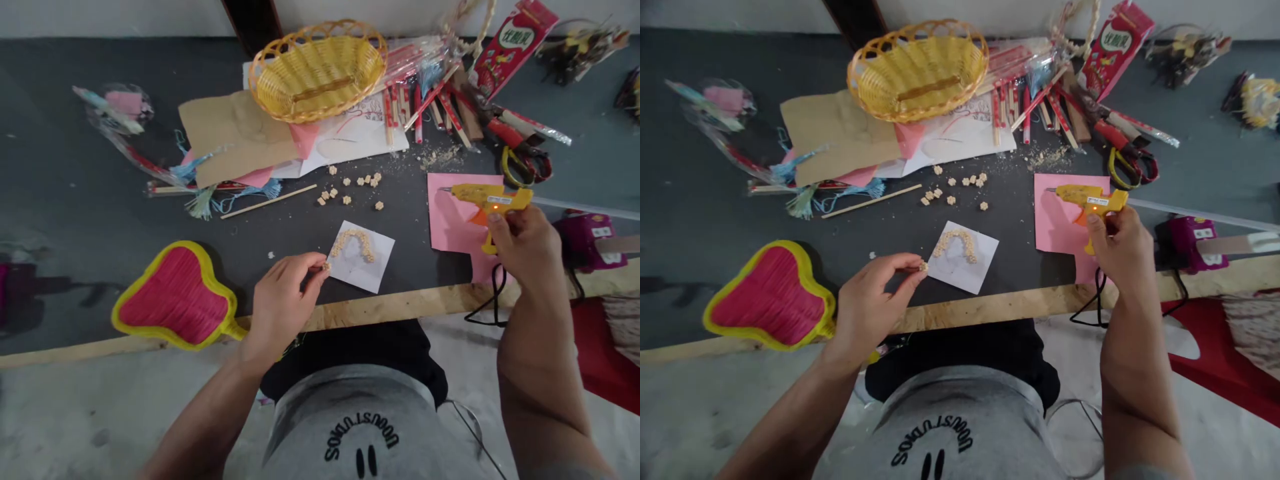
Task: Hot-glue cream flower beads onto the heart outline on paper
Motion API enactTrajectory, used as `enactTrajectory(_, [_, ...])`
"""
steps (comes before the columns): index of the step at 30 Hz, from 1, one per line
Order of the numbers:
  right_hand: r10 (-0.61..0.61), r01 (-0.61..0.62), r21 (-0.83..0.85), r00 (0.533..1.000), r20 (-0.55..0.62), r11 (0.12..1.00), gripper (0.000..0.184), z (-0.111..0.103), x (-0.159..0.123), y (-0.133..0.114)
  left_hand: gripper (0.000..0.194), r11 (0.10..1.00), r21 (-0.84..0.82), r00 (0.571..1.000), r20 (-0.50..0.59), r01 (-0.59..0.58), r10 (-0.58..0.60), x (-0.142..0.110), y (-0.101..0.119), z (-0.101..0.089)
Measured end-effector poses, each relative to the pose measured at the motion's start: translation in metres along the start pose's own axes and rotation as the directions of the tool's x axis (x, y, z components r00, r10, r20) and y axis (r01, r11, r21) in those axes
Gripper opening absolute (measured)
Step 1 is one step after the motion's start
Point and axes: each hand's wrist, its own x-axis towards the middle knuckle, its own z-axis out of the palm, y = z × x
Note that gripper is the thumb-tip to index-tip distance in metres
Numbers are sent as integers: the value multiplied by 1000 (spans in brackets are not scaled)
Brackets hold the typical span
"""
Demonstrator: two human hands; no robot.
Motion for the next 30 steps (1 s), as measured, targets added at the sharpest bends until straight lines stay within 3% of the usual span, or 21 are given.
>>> enactTrajectory(2, [22,-23,-228,1000,-7,973,30,-8,-4,-3,11,994,82,997,8,-77,77,1,-3,4])
enactTrajectory(4, [-12,-2,-296,999,-43,955,36,-14,-12,-10,12,985,130,994,25,-112,109,3,-4,6])
enactTrajectory(6, [-140,98,-263,979,-147,960,38,-12,-23,-22,15,979,159,992,40,-126,121,5,-4,8])
enactTrajectory(8, [-298,265,-192,939,-170,945,34,-1,-35,-38,16,975,176,990,54,-139,131,6,-4,9])
enactTrajectory(11, [-553,551,-42,832,-43,833,25,30,-50,-68,20,970,190,988,63,-153,144,8,-4,11])
enactTrajectory(13, [-643,642,18,766,7,766,24,50,-59,-86,23,968,198,988,64,-153,143,8,-5,12])
enactTrajectory(16, [-697,692,83,713,77,717,25,71,-68,-104,27,964,212,987,71,-159,147,9,-6,14])
enactTrajectory(22, [-662,654,108,745,83,749,25,83,-70,-103,31,953,222,978,78,-206,194,11,-6,14])
enactTrajectory(30, [-669,656,136,738,88,742,22,85,-69,-102,30,951,237,979,95,-197,179,12,-6,14])
